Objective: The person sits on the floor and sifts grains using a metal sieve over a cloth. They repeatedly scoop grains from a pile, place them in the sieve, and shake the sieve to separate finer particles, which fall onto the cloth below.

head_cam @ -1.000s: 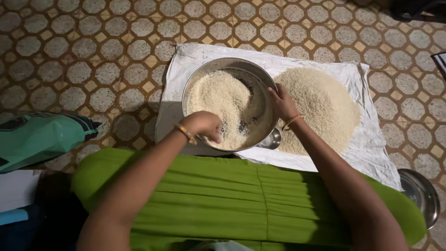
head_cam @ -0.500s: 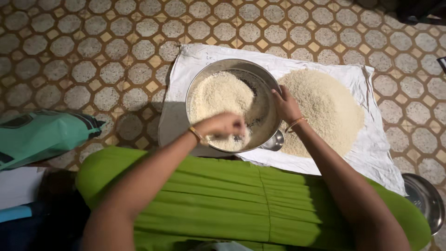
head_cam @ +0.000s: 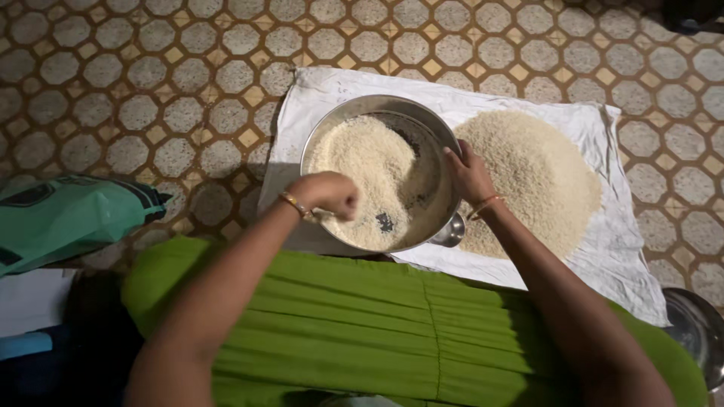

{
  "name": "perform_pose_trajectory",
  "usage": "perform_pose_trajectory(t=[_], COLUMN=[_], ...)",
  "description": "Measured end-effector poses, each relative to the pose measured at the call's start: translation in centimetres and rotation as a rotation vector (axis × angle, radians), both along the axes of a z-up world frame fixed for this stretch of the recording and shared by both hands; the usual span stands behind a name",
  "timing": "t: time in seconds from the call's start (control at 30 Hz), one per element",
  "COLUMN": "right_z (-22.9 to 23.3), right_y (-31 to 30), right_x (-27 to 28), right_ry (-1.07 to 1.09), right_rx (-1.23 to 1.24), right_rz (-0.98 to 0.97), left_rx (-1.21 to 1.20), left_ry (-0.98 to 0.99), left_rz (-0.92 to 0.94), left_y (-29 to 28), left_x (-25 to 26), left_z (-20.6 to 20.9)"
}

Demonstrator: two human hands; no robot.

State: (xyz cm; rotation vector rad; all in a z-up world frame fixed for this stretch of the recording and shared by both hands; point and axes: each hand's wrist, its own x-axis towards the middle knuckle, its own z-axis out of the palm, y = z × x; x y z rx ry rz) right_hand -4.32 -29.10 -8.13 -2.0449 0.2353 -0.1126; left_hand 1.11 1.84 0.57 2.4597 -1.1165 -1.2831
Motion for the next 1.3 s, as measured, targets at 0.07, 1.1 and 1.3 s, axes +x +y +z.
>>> perform_pose_trajectory(t=[0.07, 1.1, 1.3], right_z=[0.1, 0.9, 0.9], right_y=[-0.1, 0.3, 0.3], right_x=[0.0, -0.1, 0.0], right_ry=[-0.037, 0.031, -0.004], right_rx=[-0.017, 0.0, -0.035], right_rz=[0.023, 0.015, 0.016], left_rx=[-0.238, -0.256, -0.284], left_ry=[0.021, -0.288, -0.322], left_rz=[0.047, 0.234, 0.216], left_y=[-0.6, -3.8, -4.4], left_x=[0.5, 1.1, 3.0], left_z=[-0.9, -1.5, -1.4])
